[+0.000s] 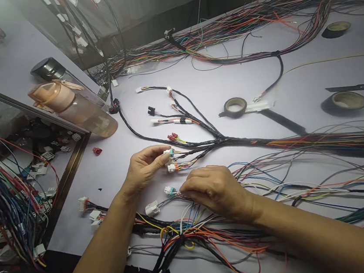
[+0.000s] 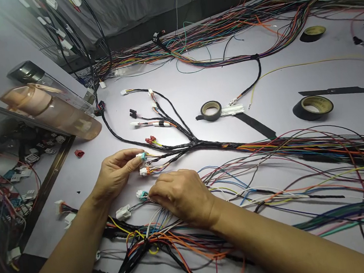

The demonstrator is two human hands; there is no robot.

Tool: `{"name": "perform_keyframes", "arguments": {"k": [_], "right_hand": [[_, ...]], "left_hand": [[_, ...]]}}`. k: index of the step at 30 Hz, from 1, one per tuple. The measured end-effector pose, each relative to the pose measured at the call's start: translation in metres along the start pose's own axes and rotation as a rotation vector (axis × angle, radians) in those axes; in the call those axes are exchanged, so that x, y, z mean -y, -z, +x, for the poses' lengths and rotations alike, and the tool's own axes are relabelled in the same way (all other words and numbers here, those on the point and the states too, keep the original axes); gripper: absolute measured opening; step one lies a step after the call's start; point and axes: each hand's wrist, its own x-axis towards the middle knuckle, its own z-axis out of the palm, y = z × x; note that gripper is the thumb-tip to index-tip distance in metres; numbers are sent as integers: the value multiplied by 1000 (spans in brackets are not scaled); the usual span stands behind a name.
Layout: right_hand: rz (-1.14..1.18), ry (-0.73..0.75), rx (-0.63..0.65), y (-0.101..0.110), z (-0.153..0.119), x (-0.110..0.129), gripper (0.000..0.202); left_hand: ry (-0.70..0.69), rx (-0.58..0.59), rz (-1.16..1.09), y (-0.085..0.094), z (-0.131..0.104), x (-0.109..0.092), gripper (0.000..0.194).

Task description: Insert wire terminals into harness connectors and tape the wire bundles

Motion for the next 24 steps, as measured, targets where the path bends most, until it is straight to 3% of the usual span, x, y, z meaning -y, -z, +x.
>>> {"name": "perform_keyframes", "arguments": {"k": [7, 24], "right_hand": [[28, -9, 1, 1, -1, -2, 15], [38, -11, 9, 1, -1, 0, 14]], "left_hand": [[32, 18, -8, 1, -5, -6, 34], [37, 10, 0, 0, -5, -7, 26]]}}
